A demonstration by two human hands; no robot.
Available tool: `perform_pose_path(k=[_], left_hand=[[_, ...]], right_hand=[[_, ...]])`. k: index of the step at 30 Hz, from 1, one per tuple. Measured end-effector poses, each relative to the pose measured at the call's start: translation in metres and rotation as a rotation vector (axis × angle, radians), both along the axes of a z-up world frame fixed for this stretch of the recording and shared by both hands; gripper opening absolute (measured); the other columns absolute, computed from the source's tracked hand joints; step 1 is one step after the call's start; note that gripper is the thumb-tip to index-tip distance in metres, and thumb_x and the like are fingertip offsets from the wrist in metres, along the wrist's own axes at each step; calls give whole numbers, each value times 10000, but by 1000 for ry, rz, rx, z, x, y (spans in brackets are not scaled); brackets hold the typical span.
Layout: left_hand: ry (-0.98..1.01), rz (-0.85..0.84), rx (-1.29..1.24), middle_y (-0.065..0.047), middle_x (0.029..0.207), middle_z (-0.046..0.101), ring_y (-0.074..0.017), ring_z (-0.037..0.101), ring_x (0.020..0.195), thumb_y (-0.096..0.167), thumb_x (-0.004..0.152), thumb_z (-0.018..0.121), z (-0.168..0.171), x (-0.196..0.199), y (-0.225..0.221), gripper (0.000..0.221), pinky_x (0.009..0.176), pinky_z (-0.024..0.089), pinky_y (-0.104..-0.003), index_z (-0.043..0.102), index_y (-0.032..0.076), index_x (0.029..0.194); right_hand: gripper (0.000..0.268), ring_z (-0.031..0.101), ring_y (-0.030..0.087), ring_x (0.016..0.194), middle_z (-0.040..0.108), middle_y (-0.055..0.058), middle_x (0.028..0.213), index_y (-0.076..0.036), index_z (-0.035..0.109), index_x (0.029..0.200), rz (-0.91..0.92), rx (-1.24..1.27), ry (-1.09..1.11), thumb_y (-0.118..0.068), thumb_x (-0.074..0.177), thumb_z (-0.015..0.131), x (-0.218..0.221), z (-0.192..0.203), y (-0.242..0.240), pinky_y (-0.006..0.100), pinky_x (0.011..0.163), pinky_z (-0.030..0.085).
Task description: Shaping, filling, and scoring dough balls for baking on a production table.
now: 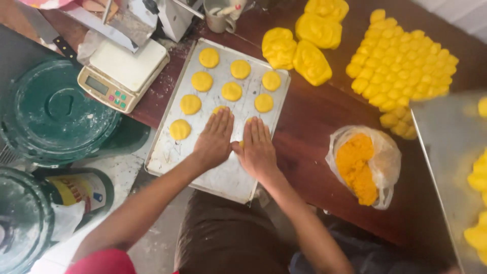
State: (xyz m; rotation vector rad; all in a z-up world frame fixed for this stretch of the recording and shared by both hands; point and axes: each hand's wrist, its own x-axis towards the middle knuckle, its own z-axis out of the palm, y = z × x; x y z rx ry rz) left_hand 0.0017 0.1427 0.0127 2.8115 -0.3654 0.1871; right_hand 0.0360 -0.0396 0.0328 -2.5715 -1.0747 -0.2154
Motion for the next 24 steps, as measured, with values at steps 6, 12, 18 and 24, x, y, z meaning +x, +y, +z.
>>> perform_pose_path(k=[6, 12, 18, 24], left_hand=[[33, -63, -43, -349, 1582, 298, -453, 249, 1516, 296, 945, 577, 3, 5, 6, 723, 1237, 209, -529, 360, -138, 1480], [222, -23, -174, -253, 1607, 348, -383, 272, 1550, 329, 998, 537, 14, 55, 30, 602, 1274, 205, -510, 438, -20, 1478], [9, -1, -2, -322, 1612, 296, -416, 232, 1535, 405, 971, 520, -20, 81, 24, 756, 1251, 138, -527, 378, -108, 1507], [27, 34, -57, -285, 1611, 311, -411, 233, 1539, 426, 973, 527, -10, 80, 37, 742, 1248, 125, -540, 385, -64, 1512]], right_hand=[[730, 400, 487, 1449, 450, 365, 1501, 139, 452, 1428, -55, -125, -1, -417, 980, 601, 0, -7, 1, 539, 1210, 289], [627, 397, 410, 1502, 443, 281, 1571, 67, 466, 1481, -108, -81, 244, -380, 1046, 523, 45, 2, 9, 523, 1248, 273], [768, 309, 473, 1482, 338, 368, 1562, 162, 387, 1480, -177, -159, 33, -402, 995, 579, 67, -20, 33, 555, 1214, 229], [715, 342, 447, 1513, 377, 312, 1589, 95, 407, 1506, -138, -147, 55, -371, 994, 585, 80, -13, 20, 527, 1252, 260]])
